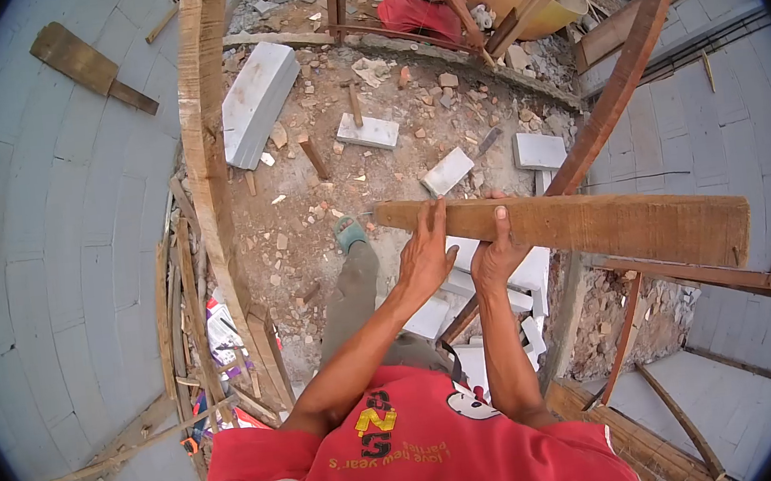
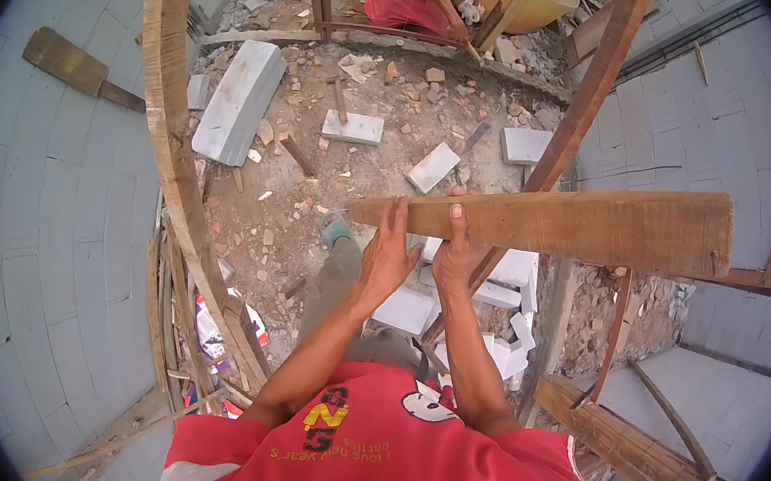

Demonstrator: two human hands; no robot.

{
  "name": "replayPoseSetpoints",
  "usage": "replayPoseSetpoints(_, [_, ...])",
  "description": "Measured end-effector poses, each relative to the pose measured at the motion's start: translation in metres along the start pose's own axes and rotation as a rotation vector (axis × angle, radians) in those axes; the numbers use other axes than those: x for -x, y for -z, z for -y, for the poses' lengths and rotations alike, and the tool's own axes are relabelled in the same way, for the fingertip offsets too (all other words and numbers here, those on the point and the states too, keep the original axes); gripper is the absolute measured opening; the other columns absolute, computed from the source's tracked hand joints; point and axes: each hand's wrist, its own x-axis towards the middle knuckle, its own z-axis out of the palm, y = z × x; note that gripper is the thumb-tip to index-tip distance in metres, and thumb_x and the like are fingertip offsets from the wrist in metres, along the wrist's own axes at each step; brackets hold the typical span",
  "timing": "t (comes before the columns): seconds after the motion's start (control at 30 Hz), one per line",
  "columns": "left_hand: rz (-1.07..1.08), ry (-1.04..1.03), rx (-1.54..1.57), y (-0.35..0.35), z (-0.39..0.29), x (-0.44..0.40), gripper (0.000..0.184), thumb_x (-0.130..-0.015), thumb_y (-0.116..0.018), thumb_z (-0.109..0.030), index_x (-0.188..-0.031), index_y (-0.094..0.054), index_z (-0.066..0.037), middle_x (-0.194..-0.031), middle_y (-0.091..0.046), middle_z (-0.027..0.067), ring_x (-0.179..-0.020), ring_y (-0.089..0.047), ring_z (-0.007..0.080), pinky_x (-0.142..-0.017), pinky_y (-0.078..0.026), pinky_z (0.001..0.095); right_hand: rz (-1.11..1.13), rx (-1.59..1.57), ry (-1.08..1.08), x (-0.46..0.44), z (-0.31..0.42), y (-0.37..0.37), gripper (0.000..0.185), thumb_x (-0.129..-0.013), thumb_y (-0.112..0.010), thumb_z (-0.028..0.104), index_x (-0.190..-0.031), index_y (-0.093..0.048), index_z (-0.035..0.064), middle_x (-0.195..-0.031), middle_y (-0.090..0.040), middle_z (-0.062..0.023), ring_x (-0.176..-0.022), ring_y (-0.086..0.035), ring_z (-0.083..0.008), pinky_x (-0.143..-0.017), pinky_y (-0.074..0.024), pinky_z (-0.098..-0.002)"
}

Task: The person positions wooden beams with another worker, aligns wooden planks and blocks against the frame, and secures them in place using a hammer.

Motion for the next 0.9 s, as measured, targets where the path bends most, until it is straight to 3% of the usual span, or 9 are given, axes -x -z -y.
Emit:
replayPoseSetpoints(0.17, [-0.031,0.144,-0.171,0.025,0.064,-0.071,0.082,-0.068,-0.080,-0.010,-0.138,-0.038,-0.004,-0.135,-0.046,0.0220,-0.118,-0.050,0.0424,-0.098,-0.042,0.0474,-0.022,0.007,-0.292,-0.042,-0.078,-0.053,0.036,-0.087,-0.072,0.012,-0.116,-0.056,-0.0014,-0.108,-0.065,-0.0119,-0.102,-0.061,-0.0201,-0.095,-0.0472,-0.0362])
replayPoseSetpoints(0.27, [-0.080,0.094,-0.133,0.038,0.095,-0.093,0.076,-0.064,-0.081,-0.008,-0.131,-0.044,-0.004,-0.128,-0.051,0.0189,-0.120,-0.048,0.0396,-0.100,-0.038,0.0463,-0.009,0.032,-0.450,-0.061,-0.110,-0.074,0.033,-0.087,-0.071,0.013,-0.113,-0.056,-0.0005,-0.102,-0.067,-0.0134,-0.098,-0.064,-0.0232,-0.089,-0.0510,-0.0374])
replayPoseSetpoints(0.53, [-0.027,0.122,0.071,0.055,0.117,-0.163,0.078,-0.063,-0.079,-0.005,-0.132,-0.044,-0.003,-0.123,-0.055,0.0197,-0.117,-0.051,0.0403,-0.100,-0.041,0.0465,0.042,-0.043,-0.575,-0.132,-0.129,-0.118,0.036,-0.087,-0.071,0.015,-0.115,-0.053,-0.0005,-0.103,-0.067,-0.0155,-0.095,-0.066,-0.0254,-0.086,-0.0530,-0.0386])
replayPoseSetpoints(0.63, [-0.146,0.072,0.136,0.043,0.099,-0.219,0.078,-0.065,-0.078,-0.003,-0.134,-0.043,-0.004,-0.124,-0.053,0.0203,-0.118,-0.049,0.0406,-0.102,-0.038,0.0487,0.177,0.013,-0.468,-0.182,-0.125,-0.130,0.050,-0.085,-0.075,0.022,-0.121,-0.049,-0.0014,-0.112,-0.062,-0.0165,-0.101,-0.063,-0.0248,-0.089,-0.0507,-0.0381])
replayPoseSetpoints(0.7, [-0.271,0.000,0.193,0.028,0.086,-0.262,0.076,-0.067,-0.076,-0.001,-0.135,-0.042,-0.003,-0.125,-0.052,0.0206,-0.118,-0.048,0.0412,-0.103,-0.037,0.0483,0.066,0.405,-0.154,-0.212,-0.128,-0.132,0.068,-0.079,-0.082,0.024,-0.128,-0.043,-0.0034,-0.120,-0.056,-0.0166,-0.107,-0.058,-0.0244,-0.092,-0.0479,-0.0365])
replayPoseSetpoints(0.73, [-0.272,0.014,0.188,0.017,0.081,-0.277,0.076,-0.067,-0.076,-0.001,-0.135,-0.042,-0.003,-0.125,-0.052,0.0206,-0.118,-0.048,0.0412,-0.103,-0.037,0.0483,0.072,0.406,-0.169,-0.222,-0.127,-0.138,0.068,-0.079,-0.082,0.024,-0.128,-0.043,-0.0034,-0.120,-0.056,-0.0166,-0.107,-0.058,-0.0244,-0.092,-0.0479,-0.0365])
replayPoseSetpoints(0.8, [-0.374,-0.076,0.214,-0.005,0.071,-0.324,0.074,-0.070,-0.074,-0.001,-0.136,-0.041,-0.001,-0.128,-0.049,0.0221,-0.120,-0.046,0.0421,-0.103,-0.037,0.0480,0.024,0.658,0.064,-0.257,-0.132,-0.152,0.080,-0.074,-0.086,0.020,-0.133,-0.038,-0.0045,-0.125,-0.050,-0.0159,-0.110,-0.053,-0.0237,-0.093,-0.0455,-0.0356])
replayPoseSetpoints(0.9, [-0.377,-0.070,0.215,-0.041,0.067,-0.379,0.075,-0.072,-0.073,-0.001,-0.138,-0.038,0.001,-0.131,-0.047,0.0240,-0.123,-0.044,0.0429,-0.105,-0.036,0.0486,0.022,0.750,0.128,-0.325,-0.157,-0.141,0.082,-0.071,-0.087,0.015,-0.134,-0.038,-0.0049,-0.123,-0.052,-0.0162,-0.109,-0.054,-0.0243,-0.093,-0.0456,-0.0361])
